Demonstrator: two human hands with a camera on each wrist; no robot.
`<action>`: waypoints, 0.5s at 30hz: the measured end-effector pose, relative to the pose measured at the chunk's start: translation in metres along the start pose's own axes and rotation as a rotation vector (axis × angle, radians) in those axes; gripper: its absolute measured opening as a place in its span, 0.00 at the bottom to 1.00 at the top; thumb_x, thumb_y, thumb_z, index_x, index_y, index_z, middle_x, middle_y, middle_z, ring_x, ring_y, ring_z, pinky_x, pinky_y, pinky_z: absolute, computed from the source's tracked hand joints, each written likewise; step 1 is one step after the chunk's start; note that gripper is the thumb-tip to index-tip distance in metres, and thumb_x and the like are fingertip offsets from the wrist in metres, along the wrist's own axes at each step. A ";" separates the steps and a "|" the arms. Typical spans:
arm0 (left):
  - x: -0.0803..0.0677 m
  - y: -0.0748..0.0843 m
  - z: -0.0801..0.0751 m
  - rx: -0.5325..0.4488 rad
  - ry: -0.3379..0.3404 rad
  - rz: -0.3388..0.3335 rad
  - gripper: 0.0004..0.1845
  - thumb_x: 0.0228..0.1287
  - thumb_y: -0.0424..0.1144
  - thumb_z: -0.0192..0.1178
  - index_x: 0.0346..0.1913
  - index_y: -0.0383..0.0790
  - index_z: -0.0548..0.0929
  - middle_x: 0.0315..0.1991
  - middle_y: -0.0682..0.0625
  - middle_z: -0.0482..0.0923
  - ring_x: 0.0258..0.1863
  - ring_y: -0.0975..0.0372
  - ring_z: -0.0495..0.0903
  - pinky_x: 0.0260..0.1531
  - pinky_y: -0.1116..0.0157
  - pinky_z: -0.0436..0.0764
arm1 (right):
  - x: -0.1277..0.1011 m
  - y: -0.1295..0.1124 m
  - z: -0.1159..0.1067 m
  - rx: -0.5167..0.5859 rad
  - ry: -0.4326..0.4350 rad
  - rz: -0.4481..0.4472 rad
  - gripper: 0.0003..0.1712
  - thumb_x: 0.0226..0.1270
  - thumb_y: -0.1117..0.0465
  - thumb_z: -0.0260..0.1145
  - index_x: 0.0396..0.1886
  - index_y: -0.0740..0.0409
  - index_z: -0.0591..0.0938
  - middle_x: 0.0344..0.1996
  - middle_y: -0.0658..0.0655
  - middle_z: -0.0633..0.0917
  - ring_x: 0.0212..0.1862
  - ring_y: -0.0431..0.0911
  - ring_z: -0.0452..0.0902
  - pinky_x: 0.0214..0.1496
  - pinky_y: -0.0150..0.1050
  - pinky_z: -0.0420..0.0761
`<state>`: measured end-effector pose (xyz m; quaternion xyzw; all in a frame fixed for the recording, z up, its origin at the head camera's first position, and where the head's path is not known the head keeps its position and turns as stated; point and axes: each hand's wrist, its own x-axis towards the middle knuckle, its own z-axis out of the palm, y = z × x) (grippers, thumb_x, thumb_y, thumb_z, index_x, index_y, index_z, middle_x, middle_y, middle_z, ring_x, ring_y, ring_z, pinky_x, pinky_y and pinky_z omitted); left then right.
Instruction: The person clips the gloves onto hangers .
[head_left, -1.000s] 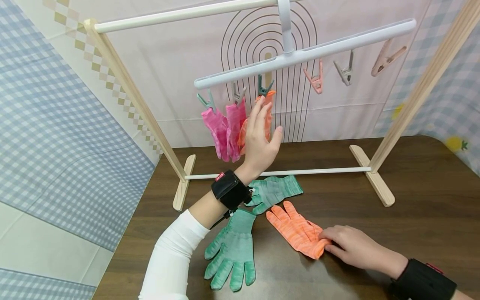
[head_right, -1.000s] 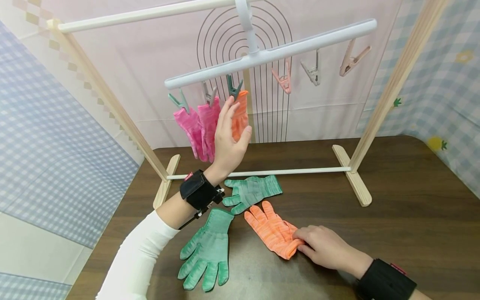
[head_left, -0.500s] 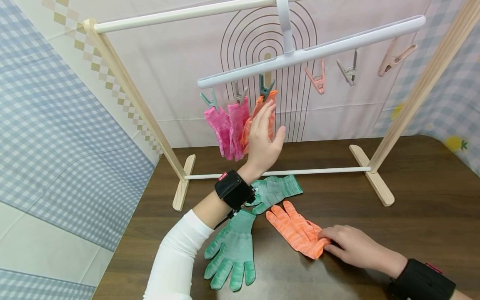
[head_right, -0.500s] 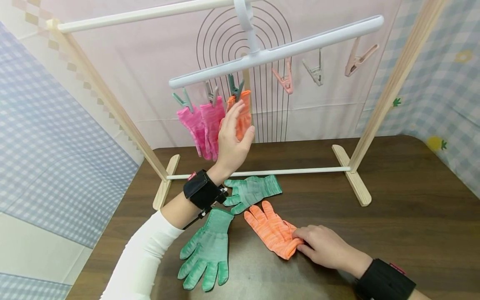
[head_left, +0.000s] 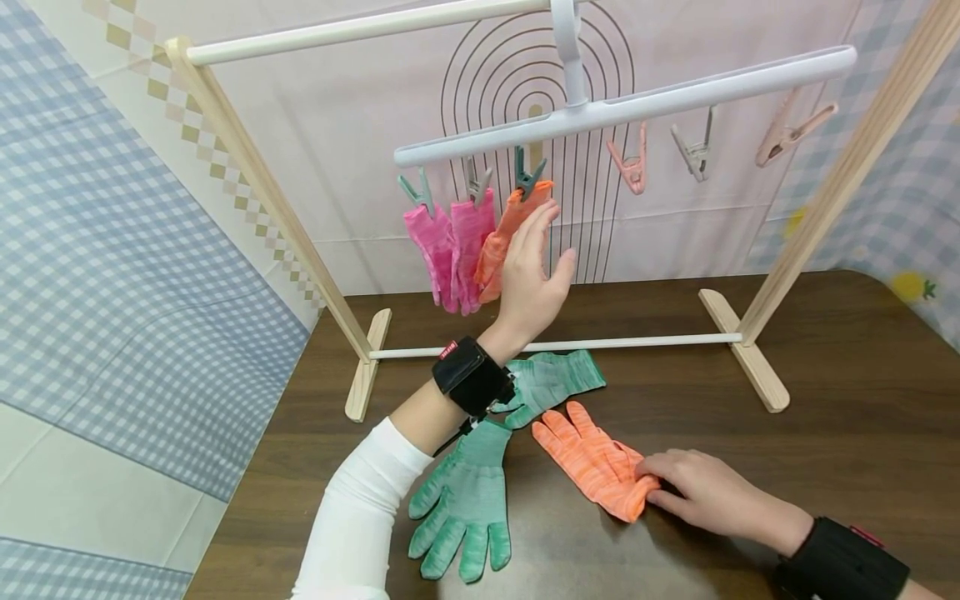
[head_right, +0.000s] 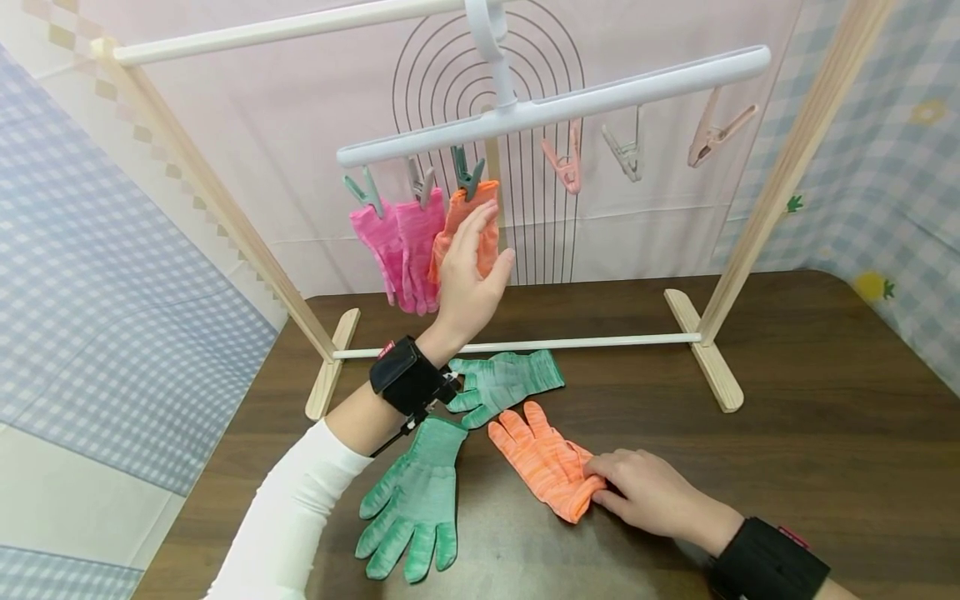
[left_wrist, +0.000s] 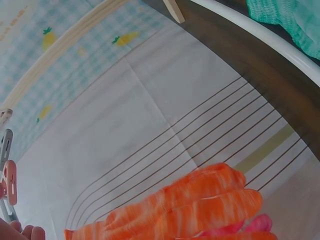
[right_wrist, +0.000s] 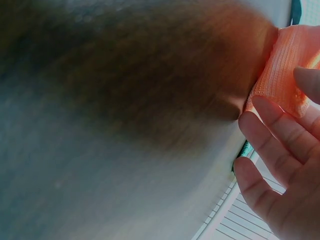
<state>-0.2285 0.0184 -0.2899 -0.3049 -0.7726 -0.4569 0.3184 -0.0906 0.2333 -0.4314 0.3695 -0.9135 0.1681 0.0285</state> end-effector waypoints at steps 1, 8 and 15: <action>0.000 0.001 0.000 -0.006 -0.007 -0.005 0.24 0.59 0.33 0.52 0.59 0.31 0.65 0.60 0.43 0.64 0.62 0.61 0.60 0.61 0.72 0.57 | 0.000 0.000 0.000 -0.003 -0.001 0.001 0.09 0.51 0.59 0.66 0.35 0.49 0.79 0.31 0.39 0.79 0.33 0.34 0.73 0.32 0.34 0.73; 0.002 0.003 0.002 -0.041 -0.037 -0.039 0.24 0.60 0.34 0.51 0.60 0.32 0.64 0.61 0.43 0.63 0.62 0.62 0.60 0.60 0.73 0.58 | 0.001 0.002 -0.002 0.013 -0.031 -0.005 0.12 0.49 0.57 0.67 0.35 0.49 0.79 0.32 0.41 0.79 0.33 0.35 0.72 0.32 0.34 0.72; 0.003 0.003 0.002 -0.052 -0.056 -0.062 0.24 0.60 0.35 0.51 0.60 0.33 0.64 0.60 0.44 0.64 0.61 0.62 0.62 0.57 0.75 0.61 | 0.003 0.001 -0.001 -0.008 -0.016 -0.012 0.12 0.45 0.60 0.69 0.32 0.50 0.79 0.30 0.42 0.79 0.31 0.35 0.72 0.31 0.34 0.72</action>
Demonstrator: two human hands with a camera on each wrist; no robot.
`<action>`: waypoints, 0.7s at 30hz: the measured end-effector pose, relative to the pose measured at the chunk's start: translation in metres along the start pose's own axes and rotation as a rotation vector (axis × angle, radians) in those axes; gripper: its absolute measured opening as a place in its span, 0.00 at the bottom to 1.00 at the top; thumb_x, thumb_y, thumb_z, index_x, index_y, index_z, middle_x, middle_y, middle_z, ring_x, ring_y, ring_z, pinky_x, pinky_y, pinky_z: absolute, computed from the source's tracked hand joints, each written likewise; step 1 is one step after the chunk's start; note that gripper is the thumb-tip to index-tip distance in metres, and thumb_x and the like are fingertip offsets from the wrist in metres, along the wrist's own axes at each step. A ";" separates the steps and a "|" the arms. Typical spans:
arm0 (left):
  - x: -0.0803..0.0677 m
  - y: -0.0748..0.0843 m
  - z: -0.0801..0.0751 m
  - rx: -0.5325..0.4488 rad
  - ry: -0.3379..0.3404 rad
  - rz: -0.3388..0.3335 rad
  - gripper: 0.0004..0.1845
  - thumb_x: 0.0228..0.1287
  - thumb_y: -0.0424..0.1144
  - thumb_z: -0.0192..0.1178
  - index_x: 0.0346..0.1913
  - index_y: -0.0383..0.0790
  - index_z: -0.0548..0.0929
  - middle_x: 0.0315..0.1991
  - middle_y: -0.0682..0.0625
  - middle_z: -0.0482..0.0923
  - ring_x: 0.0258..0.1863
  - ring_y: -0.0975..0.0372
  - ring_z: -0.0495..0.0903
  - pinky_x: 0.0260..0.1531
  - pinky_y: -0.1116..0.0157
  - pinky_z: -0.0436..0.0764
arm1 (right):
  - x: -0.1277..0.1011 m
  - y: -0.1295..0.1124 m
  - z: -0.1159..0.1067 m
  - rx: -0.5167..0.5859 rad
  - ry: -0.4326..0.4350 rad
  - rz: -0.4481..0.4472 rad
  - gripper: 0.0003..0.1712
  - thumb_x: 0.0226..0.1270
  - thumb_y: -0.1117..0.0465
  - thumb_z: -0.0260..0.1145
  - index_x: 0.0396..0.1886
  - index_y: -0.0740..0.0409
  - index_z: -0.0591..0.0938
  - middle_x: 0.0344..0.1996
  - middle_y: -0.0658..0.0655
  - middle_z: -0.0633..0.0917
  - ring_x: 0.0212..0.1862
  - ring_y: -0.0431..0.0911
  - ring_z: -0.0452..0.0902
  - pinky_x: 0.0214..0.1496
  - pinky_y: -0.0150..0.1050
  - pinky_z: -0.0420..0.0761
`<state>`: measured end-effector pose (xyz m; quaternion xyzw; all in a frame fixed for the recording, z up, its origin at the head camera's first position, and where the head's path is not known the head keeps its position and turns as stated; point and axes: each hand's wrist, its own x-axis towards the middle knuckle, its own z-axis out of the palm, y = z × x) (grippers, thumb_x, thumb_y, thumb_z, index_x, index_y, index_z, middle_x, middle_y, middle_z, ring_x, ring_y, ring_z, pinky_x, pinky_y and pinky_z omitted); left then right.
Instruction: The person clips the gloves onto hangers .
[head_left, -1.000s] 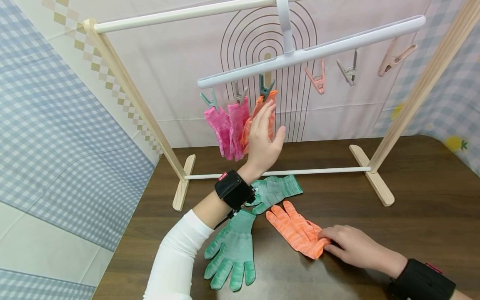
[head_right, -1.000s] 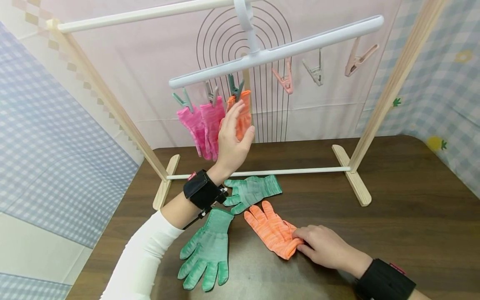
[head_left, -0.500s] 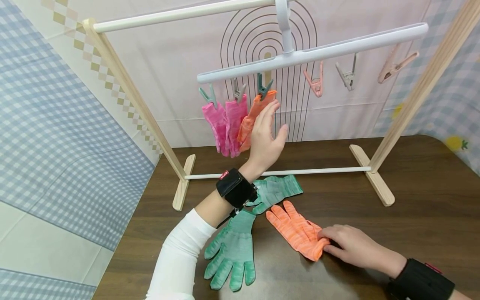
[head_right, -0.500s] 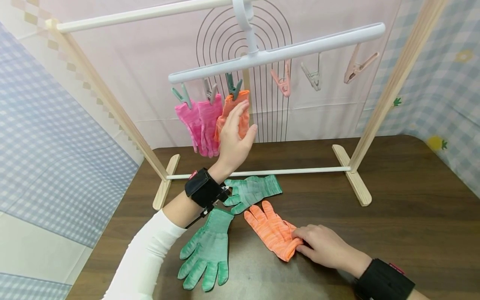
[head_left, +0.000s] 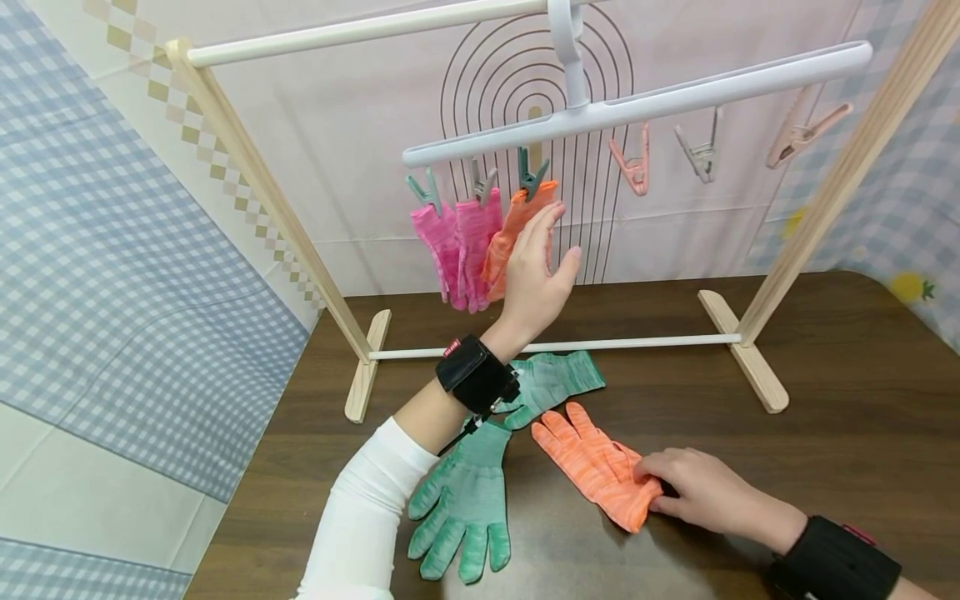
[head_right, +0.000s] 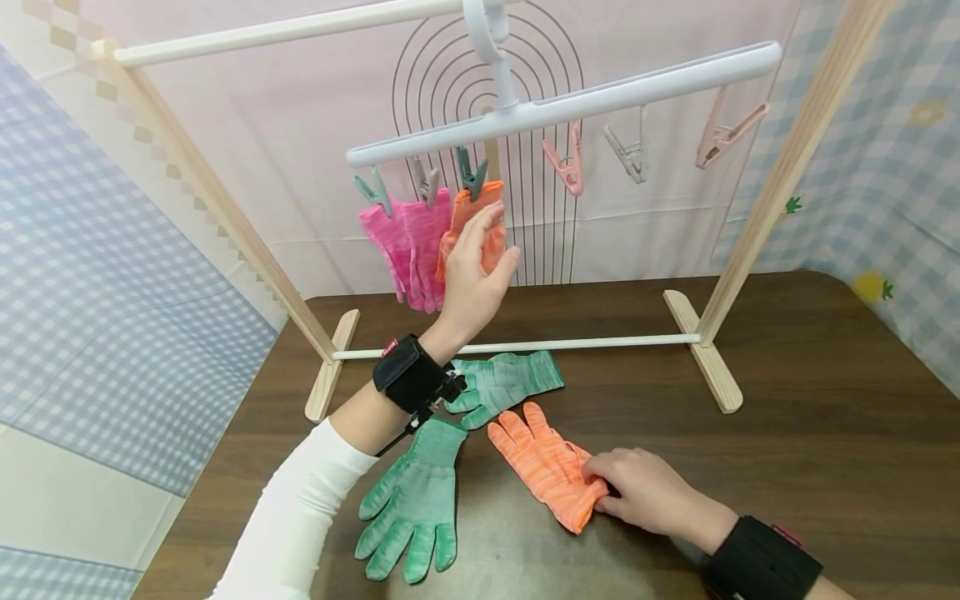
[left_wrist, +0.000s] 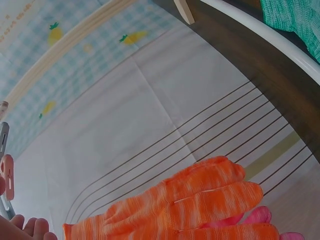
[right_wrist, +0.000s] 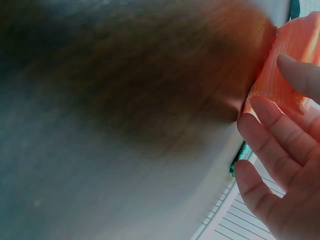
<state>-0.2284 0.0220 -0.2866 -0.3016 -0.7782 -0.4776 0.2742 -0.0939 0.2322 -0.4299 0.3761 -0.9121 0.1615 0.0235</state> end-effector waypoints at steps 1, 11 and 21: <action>0.000 0.000 0.000 0.002 -0.002 -0.004 0.24 0.60 0.35 0.51 0.60 0.34 0.64 0.60 0.44 0.64 0.61 0.62 0.62 0.57 0.75 0.61 | 0.000 0.000 0.000 -0.004 0.001 0.003 0.12 0.44 0.61 0.69 0.32 0.51 0.79 0.29 0.42 0.79 0.31 0.35 0.72 0.31 0.34 0.72; 0.006 0.001 0.002 -0.025 -0.014 -0.041 0.24 0.60 0.35 0.51 0.60 0.35 0.64 0.58 0.45 0.66 0.58 0.63 0.65 0.56 0.74 0.64 | 0.004 0.000 0.000 0.014 -0.015 0.046 0.13 0.46 0.61 0.69 0.35 0.52 0.80 0.30 0.43 0.81 0.31 0.35 0.74 0.30 0.35 0.73; 0.011 0.003 0.005 -0.075 -0.045 -0.100 0.24 0.61 0.37 0.51 0.60 0.37 0.64 0.57 0.47 0.67 0.56 0.63 0.67 0.55 0.70 0.66 | 0.006 -0.001 -0.002 0.066 -0.041 0.075 0.12 0.49 0.62 0.66 0.36 0.51 0.79 0.28 0.42 0.80 0.28 0.32 0.70 0.27 0.32 0.70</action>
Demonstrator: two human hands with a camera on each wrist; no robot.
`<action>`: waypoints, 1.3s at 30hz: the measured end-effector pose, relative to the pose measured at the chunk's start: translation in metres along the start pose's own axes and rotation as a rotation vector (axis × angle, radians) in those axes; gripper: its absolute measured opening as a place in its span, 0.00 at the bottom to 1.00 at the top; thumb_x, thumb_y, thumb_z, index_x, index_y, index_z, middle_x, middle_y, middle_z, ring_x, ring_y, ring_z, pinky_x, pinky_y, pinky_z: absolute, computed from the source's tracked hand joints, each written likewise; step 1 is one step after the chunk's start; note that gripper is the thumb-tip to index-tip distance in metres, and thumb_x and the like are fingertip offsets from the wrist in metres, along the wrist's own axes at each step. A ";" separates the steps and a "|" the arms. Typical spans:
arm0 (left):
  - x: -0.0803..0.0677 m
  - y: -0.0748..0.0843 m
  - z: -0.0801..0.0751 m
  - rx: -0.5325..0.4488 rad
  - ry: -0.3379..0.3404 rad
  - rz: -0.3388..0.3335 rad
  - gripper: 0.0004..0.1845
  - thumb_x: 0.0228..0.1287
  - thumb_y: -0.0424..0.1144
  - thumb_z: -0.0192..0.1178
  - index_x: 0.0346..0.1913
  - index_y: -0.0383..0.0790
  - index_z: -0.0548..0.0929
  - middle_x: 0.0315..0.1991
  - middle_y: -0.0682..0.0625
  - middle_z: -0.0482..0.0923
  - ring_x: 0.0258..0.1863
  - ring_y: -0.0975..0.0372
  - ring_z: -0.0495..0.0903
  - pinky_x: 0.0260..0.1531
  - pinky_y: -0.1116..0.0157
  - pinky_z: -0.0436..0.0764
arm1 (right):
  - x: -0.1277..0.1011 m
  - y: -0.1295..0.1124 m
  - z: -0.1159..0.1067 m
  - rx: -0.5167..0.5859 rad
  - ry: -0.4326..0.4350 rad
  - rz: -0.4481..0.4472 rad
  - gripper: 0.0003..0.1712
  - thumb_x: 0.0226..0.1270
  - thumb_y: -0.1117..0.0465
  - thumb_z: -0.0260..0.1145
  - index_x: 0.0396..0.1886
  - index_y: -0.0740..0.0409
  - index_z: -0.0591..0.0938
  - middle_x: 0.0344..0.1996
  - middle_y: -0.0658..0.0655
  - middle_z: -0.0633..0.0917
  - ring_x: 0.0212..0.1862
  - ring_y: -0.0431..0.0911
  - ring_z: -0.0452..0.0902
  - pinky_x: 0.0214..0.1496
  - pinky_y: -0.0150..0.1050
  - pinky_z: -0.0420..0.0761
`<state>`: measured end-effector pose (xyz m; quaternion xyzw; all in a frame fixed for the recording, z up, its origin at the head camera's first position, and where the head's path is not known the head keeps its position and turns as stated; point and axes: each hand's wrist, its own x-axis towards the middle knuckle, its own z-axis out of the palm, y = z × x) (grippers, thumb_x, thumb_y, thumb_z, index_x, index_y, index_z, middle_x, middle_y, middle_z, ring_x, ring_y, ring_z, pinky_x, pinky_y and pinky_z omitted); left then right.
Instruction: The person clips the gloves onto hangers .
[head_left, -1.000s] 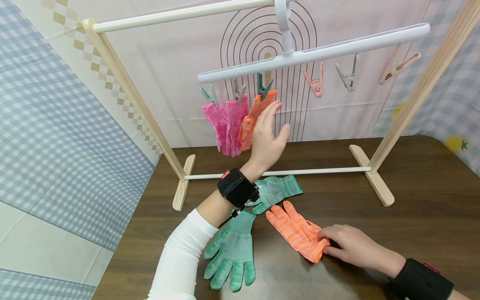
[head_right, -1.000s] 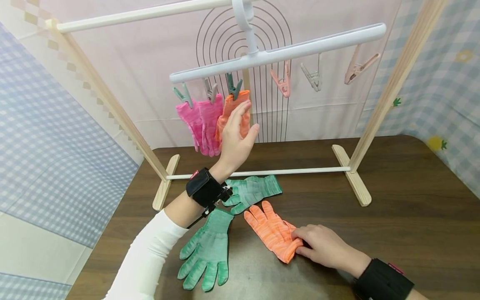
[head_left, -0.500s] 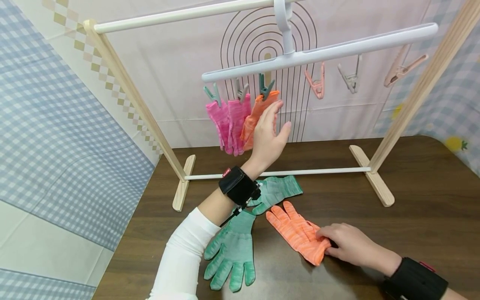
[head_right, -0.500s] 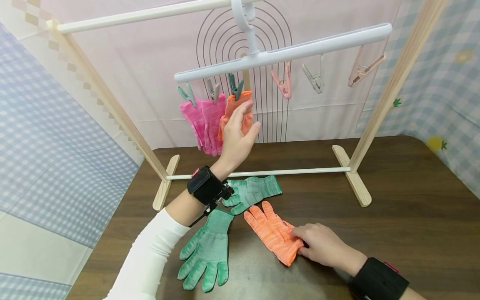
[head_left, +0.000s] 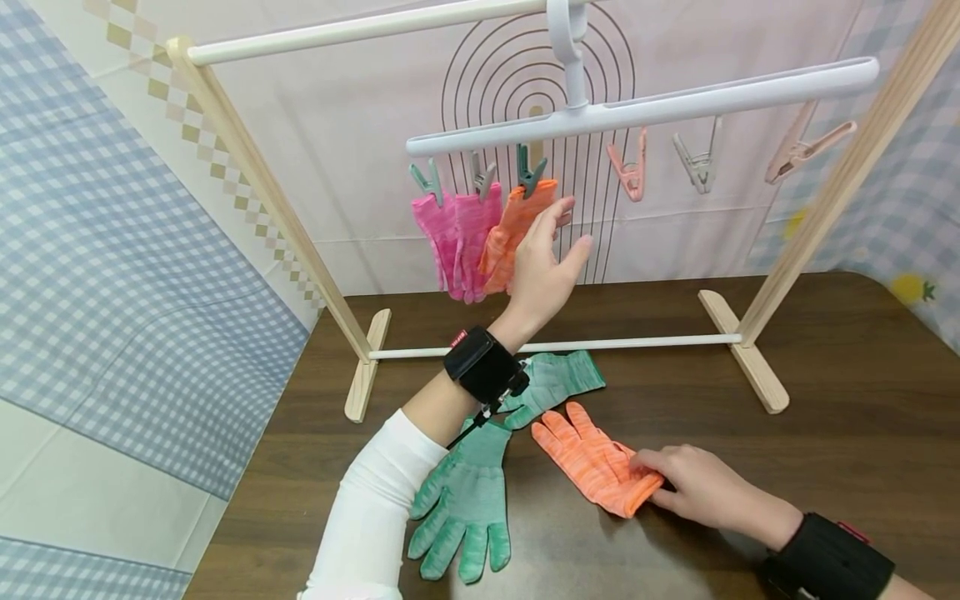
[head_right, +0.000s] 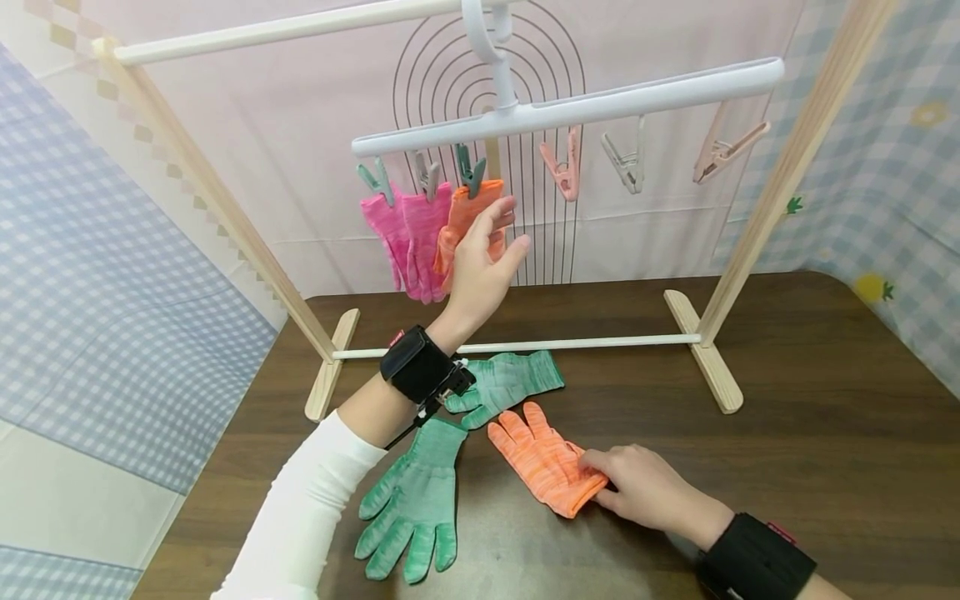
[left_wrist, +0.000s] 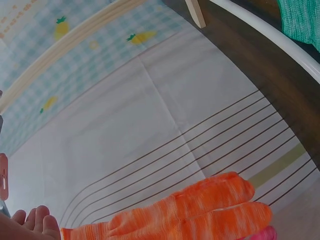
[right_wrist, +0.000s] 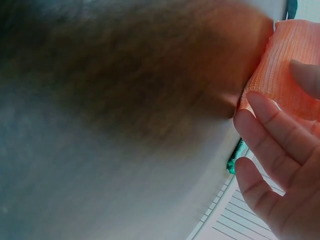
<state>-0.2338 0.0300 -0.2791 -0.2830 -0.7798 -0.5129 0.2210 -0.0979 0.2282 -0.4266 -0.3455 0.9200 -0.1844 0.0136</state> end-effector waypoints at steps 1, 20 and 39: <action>0.000 0.000 0.000 -0.003 0.001 -0.001 0.24 0.61 0.37 0.52 0.60 0.37 0.64 0.57 0.47 0.68 0.56 0.63 0.67 0.55 0.69 0.66 | 0.000 0.000 0.000 0.003 -0.003 0.002 0.12 0.49 0.62 0.66 0.36 0.51 0.79 0.28 0.42 0.80 0.28 0.31 0.70 0.27 0.31 0.70; 0.010 0.010 0.011 -0.164 -0.042 -0.032 0.25 0.62 0.39 0.53 0.60 0.35 0.64 0.58 0.45 0.68 0.56 0.60 0.69 0.54 0.72 0.67 | 0.000 0.001 -0.002 0.008 -0.014 0.017 0.11 0.49 0.61 0.66 0.36 0.50 0.78 0.29 0.43 0.81 0.28 0.32 0.71 0.28 0.32 0.70; 0.026 0.027 0.018 -0.234 -0.072 -0.121 0.26 0.63 0.43 0.51 0.62 0.40 0.61 0.57 0.50 0.69 0.53 0.68 0.69 0.52 0.79 0.65 | -0.002 0.003 0.000 0.006 -0.001 0.021 0.11 0.49 0.61 0.66 0.35 0.51 0.79 0.28 0.42 0.81 0.29 0.32 0.71 0.28 0.32 0.71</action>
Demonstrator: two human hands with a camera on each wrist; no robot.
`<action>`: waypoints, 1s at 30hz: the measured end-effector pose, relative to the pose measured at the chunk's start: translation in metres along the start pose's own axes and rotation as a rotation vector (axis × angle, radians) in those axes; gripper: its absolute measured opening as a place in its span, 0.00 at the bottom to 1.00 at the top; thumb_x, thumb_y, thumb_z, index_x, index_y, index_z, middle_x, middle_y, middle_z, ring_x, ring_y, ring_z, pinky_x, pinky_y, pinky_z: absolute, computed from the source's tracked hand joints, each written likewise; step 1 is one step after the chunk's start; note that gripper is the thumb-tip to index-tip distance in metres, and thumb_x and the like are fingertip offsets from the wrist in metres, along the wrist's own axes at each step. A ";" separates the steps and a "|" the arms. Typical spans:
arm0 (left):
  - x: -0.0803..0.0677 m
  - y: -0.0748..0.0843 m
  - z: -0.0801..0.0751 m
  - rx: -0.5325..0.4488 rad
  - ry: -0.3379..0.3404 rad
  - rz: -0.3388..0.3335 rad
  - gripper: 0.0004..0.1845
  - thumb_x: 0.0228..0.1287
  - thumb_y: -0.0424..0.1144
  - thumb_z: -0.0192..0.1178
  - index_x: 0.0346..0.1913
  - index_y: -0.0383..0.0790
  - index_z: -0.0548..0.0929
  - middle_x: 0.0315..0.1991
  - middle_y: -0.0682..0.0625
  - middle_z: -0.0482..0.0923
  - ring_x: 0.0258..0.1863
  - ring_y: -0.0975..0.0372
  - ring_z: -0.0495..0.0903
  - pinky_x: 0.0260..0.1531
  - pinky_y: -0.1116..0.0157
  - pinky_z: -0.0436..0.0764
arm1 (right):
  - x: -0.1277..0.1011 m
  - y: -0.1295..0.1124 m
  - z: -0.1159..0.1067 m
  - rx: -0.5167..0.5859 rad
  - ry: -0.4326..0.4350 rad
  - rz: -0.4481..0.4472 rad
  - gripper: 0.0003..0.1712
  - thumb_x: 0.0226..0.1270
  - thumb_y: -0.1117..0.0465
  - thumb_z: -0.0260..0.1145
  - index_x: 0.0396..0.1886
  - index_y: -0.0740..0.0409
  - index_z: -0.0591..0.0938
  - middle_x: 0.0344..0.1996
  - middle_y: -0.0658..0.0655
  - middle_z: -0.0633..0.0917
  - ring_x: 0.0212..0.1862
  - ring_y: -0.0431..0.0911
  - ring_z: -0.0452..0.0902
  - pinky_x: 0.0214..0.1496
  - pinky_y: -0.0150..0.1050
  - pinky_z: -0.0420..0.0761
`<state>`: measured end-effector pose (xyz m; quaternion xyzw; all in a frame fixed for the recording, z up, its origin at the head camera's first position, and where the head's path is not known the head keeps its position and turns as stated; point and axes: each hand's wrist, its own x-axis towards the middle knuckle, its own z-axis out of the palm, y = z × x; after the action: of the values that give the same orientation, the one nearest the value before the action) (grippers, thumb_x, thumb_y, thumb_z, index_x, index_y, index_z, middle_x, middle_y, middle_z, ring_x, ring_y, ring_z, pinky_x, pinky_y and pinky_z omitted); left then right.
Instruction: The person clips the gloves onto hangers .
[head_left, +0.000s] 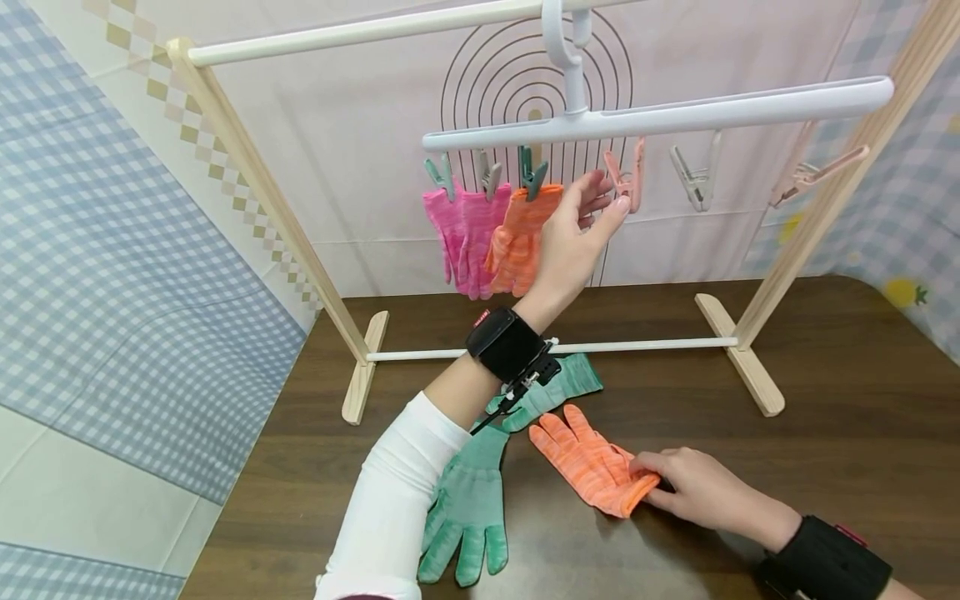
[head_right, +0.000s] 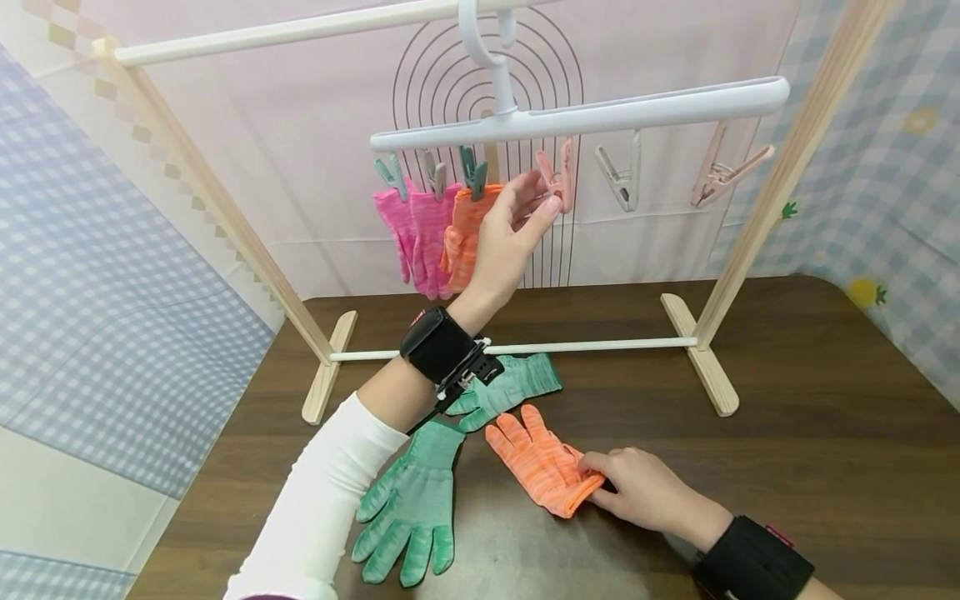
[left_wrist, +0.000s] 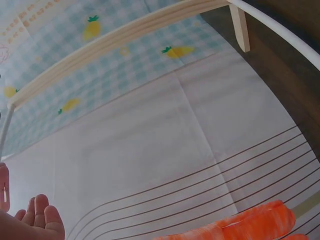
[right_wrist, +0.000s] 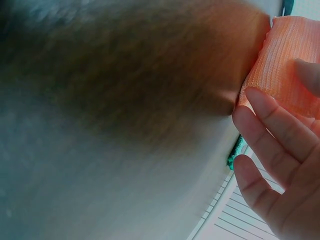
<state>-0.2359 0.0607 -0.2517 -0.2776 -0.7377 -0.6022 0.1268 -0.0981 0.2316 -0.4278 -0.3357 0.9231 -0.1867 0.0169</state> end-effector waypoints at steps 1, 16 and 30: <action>0.000 0.001 0.000 -0.002 0.000 -0.003 0.26 0.63 0.43 0.51 0.62 0.40 0.61 0.56 0.50 0.69 0.52 0.68 0.69 0.52 0.79 0.66 | 0.000 0.000 0.000 0.000 0.000 0.002 0.11 0.49 0.61 0.66 0.35 0.51 0.79 0.29 0.42 0.81 0.29 0.32 0.71 0.28 0.32 0.71; 0.004 0.011 0.001 0.068 0.069 -0.024 0.27 0.60 0.47 0.54 0.61 0.43 0.63 0.51 0.51 0.75 0.46 0.71 0.73 0.43 0.80 0.69 | -0.001 0.001 0.001 0.031 0.004 -0.007 0.09 0.51 0.61 0.65 0.35 0.51 0.79 0.29 0.42 0.81 0.30 0.31 0.72 0.29 0.32 0.73; 0.012 0.022 0.001 0.062 0.063 -0.039 0.30 0.58 0.48 0.56 0.62 0.42 0.62 0.49 0.54 0.77 0.43 0.72 0.73 0.38 0.80 0.71 | -0.001 0.004 0.001 0.044 0.001 -0.009 0.09 0.52 0.61 0.65 0.35 0.52 0.79 0.29 0.43 0.81 0.30 0.30 0.72 0.29 0.31 0.73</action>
<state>-0.2331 0.0680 -0.2272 -0.2403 -0.7568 -0.5899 0.1466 -0.0995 0.2347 -0.4300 -0.3393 0.9173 -0.2070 0.0231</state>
